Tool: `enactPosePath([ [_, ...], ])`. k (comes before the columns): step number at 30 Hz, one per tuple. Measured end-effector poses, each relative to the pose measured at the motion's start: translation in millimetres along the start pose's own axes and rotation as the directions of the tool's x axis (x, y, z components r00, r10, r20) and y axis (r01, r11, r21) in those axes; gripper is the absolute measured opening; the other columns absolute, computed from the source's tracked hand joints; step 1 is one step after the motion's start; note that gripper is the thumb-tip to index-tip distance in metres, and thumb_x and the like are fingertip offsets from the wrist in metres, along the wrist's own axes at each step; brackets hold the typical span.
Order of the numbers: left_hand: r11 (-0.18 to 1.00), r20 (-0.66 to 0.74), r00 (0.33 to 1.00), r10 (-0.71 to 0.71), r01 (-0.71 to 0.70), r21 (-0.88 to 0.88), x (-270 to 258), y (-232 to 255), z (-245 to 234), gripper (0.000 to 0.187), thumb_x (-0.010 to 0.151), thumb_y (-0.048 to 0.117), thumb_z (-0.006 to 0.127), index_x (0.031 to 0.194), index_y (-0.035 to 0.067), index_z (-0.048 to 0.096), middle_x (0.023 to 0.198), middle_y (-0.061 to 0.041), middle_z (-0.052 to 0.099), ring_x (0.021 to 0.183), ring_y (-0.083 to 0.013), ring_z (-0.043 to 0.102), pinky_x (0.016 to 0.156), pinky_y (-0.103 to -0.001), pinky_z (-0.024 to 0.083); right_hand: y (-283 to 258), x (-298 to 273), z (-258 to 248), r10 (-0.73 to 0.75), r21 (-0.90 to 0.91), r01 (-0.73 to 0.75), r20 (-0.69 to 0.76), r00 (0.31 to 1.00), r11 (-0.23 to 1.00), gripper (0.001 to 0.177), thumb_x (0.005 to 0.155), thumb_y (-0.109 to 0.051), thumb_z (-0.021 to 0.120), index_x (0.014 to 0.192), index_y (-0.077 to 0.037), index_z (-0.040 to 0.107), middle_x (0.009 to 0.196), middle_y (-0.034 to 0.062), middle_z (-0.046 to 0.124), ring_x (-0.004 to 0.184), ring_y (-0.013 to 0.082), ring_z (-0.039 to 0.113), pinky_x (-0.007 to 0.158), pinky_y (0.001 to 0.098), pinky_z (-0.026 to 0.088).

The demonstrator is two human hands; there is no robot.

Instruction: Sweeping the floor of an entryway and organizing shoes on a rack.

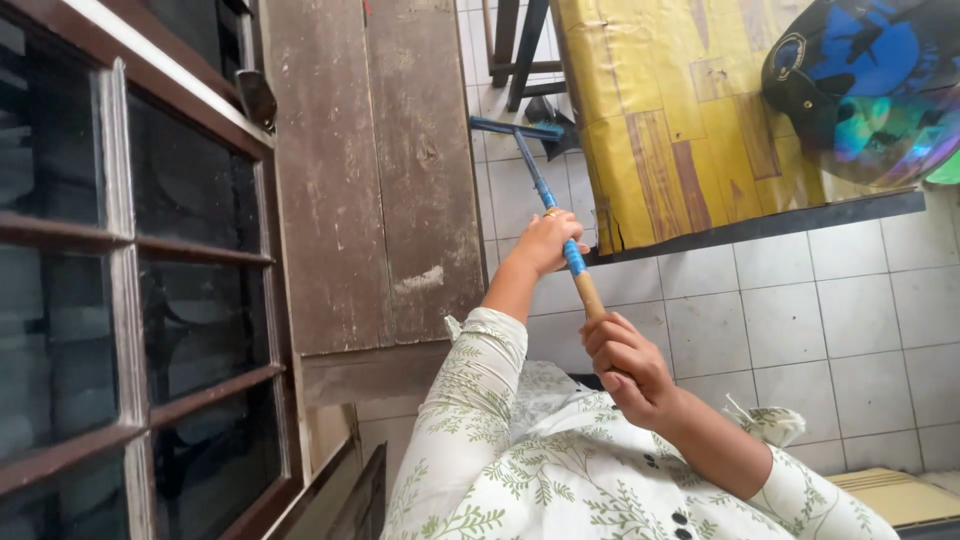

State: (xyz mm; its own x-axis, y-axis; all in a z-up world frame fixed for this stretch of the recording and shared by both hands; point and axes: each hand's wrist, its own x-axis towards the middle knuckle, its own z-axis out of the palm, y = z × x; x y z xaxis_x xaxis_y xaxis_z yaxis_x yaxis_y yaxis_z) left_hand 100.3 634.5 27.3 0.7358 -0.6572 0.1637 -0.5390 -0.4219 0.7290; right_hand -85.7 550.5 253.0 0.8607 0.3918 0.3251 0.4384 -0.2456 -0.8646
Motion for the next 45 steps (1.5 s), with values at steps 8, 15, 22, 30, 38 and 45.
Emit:
enactPosePath([
  [8,0.998,-0.084,0.995,-0.058,0.059,0.013,27,-47,12,0.027,0.082,0.036,0.077,0.077,0.014,0.063,0.096,-0.001,0.065,0.104,-0.0267,0.063,0.085,-0.057,0.047,55,17,-1,-0.005,-0.045,0.007,0.044,0.999,0.999,0.027,0.094,-0.022,0.052,0.072,-0.006,0.051,0.080,0.0104,0.050,0.087,0.0340,0.054,0.084,0.0442,0.048],
  [15,0.999,-0.163,0.987,0.001,0.005,0.033,8,-69,31,0.024,0.087,0.027,0.075,0.080,0.009,0.061,0.096,-0.007,0.063,0.098,-0.0320,0.063,0.086,-0.050,0.051,67,9,27,-0.018,-0.130,0.028,0.079,0.997,0.991,0.023,0.084,-0.019,0.056,0.067,-0.006,0.047,0.073,0.0119,0.048,0.079,0.0360,0.052,0.076,0.0457,0.047],
  [22,0.984,-0.365,0.931,-0.023,-0.045,-0.175,-25,-43,67,0.021,0.084,0.013,0.074,0.074,0.006,0.058,0.086,-0.012,0.061,0.092,-0.0349,0.061,0.083,-0.043,0.052,30,13,24,0.129,-0.179,-0.097,0.177,0.976,0.979,0.018,0.077,-0.013,0.057,0.064,-0.005,0.048,0.069,0.0122,0.051,0.074,0.0360,0.053,0.072,0.0452,0.047],
  [30,0.996,-0.330,0.944,-0.001,-0.027,-0.080,-3,3,10,0.022,0.085,0.020,0.073,0.072,0.009,0.059,0.083,-0.007,0.064,0.089,-0.0323,0.063,0.083,-0.046,0.049,5,18,-1,0.100,-0.111,-0.093,0.060,0.993,0.990,0.013,0.077,-0.009,0.054,0.066,-0.005,0.048,0.069,0.0120,0.048,0.073,0.0347,0.052,0.073,0.0441,0.048],
  [38,0.951,-0.047,0.949,-0.310,0.310,-0.017,-11,-57,58,0.028,0.069,0.035,0.083,0.081,0.018,0.065,0.102,-0.004,0.072,0.110,-0.0368,0.065,0.106,-0.075,0.030,101,-2,31,0.161,-0.206,-0.116,0.217,0.963,0.972,0.016,0.073,-0.010,0.057,0.064,-0.002,0.047,0.067,0.0159,0.049,0.074,0.0398,0.052,0.072,0.0474,0.048],
  [45,0.982,-0.396,0.904,-0.160,0.105,-0.158,-27,38,57,0.027,0.081,0.028,0.076,0.067,0.011,0.060,0.084,-0.009,0.067,0.105,-0.0355,0.065,0.101,-0.065,0.041,-13,18,-38,0.173,-0.110,-0.144,0.326,0.929,0.983,0.016,0.072,-0.012,0.057,0.062,-0.005,0.047,0.065,0.0130,0.050,0.069,0.0375,0.052,0.067,0.0471,0.048],
])
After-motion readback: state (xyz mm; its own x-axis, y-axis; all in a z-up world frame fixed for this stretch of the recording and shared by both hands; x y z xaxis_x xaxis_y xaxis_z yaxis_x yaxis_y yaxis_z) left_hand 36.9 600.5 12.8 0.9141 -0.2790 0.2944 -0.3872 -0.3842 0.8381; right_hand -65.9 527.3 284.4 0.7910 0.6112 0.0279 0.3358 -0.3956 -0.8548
